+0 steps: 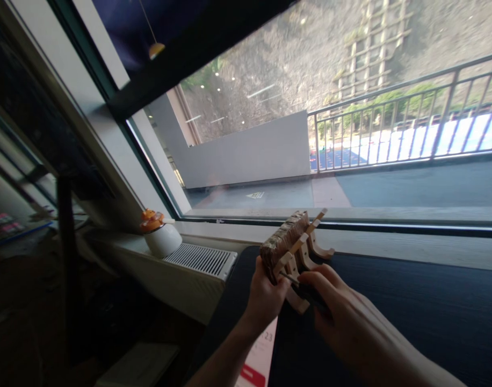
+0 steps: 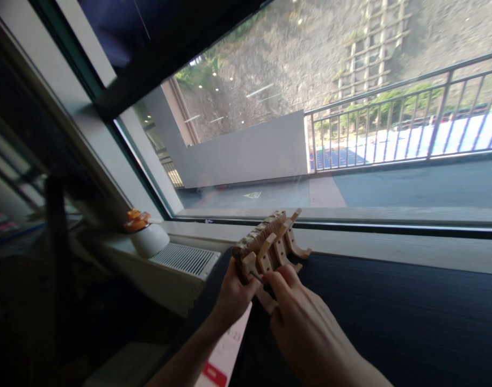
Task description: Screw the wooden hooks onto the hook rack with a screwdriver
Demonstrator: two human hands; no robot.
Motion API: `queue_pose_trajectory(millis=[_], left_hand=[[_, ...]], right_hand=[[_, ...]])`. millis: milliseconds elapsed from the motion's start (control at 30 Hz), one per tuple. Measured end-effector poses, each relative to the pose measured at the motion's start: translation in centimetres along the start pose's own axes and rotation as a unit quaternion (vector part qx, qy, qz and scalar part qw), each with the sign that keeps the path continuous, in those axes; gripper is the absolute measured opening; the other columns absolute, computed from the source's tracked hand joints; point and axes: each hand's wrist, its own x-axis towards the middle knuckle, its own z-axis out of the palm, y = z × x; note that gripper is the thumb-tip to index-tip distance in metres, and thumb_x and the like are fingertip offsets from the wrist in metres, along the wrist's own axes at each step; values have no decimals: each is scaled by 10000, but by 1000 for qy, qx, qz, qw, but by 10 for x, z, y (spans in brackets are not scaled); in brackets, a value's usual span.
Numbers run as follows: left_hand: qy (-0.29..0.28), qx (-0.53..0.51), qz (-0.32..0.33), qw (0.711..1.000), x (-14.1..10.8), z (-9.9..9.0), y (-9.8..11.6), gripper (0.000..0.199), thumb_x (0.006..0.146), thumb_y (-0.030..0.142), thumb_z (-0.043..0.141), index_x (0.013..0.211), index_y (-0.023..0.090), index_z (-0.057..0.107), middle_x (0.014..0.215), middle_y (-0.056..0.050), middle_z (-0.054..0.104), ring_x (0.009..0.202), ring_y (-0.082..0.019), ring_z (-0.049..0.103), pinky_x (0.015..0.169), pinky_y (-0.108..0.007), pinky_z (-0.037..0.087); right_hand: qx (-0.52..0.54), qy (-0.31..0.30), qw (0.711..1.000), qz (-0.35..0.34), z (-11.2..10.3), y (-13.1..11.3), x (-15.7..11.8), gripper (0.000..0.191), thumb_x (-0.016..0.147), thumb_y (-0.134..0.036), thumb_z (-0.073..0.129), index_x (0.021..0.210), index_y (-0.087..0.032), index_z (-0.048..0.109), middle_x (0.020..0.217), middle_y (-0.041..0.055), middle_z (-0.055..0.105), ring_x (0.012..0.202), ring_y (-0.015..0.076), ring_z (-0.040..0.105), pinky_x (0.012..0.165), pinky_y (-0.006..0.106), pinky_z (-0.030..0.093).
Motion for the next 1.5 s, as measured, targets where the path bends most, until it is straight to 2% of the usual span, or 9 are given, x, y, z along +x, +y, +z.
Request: queue_pose_trajectory(millis=[233,333,533,667,867,1100,1233,1367,1500], left_hand=[[2,-3,-3,1000,2,-1,-1,351,684,71,650,995,173,523,903,-47,673,834,-207,652,785,-303,508],[1,-15,-5,1000,2,-1,2,347,678,55,641,985,169,526,904,-50,682,830,-206,655,766,-293,510],[-3,-34,-19,999,1,-1,4,369,681,84,686,1009,164,537,903,-45,685,832,-199,657,753,-274,512],[-5,-38,-24,999,2,0,2,368,672,85,693,991,170,528,894,-37,677,827,-194,656,752,-275,518],[-7,-52,-27,998,3,-2,-2,360,680,113,715,980,177,527,907,-35,681,835,-193,663,754,-277,518],[18,-94,-58,994,10,-4,-5,386,648,114,750,987,156,571,923,-59,704,850,-209,670,772,-297,528],[34,-132,-81,987,14,-6,-5,389,620,148,799,951,151,595,924,-66,708,874,-219,672,794,-303,529],[55,-225,-161,959,20,-14,-5,477,575,271,867,957,137,614,901,-82,710,848,-242,681,717,-313,547],[91,-308,-171,931,31,-28,2,583,545,328,896,1024,142,621,948,-89,714,858,-245,690,676,-305,559]], right_hand=[[-124,36,978,-163,1,-3,-1,325,836,-24,433,1061,-190,599,940,77,647,740,206,640,666,327,504],[-137,60,974,-170,4,1,3,261,878,-45,414,948,-194,617,861,66,659,669,203,637,590,314,460],[29,-19,996,79,0,15,11,267,956,-387,435,923,-215,636,731,26,679,604,186,628,523,277,378],[191,-125,945,236,4,25,14,461,929,-549,375,782,-189,623,496,-18,512,436,126,448,431,252,280],[292,-231,882,289,-4,28,20,567,830,-696,364,774,-188,609,401,-68,405,326,88,268,345,229,229],[153,-124,969,146,-14,31,18,305,859,-475,477,881,-222,646,784,24,672,699,180,599,619,269,434],[104,-138,975,138,-10,33,11,172,839,-319,503,951,-240,608,869,10,684,765,189,619,670,268,438],[100,-210,965,117,-7,35,8,258,932,-401,424,887,-225,607,762,6,642,669,170,578,586,253,425],[44,-230,972,14,7,34,19,230,945,-234,405,929,-222,634,895,29,661,773,167,625,680,251,453]])
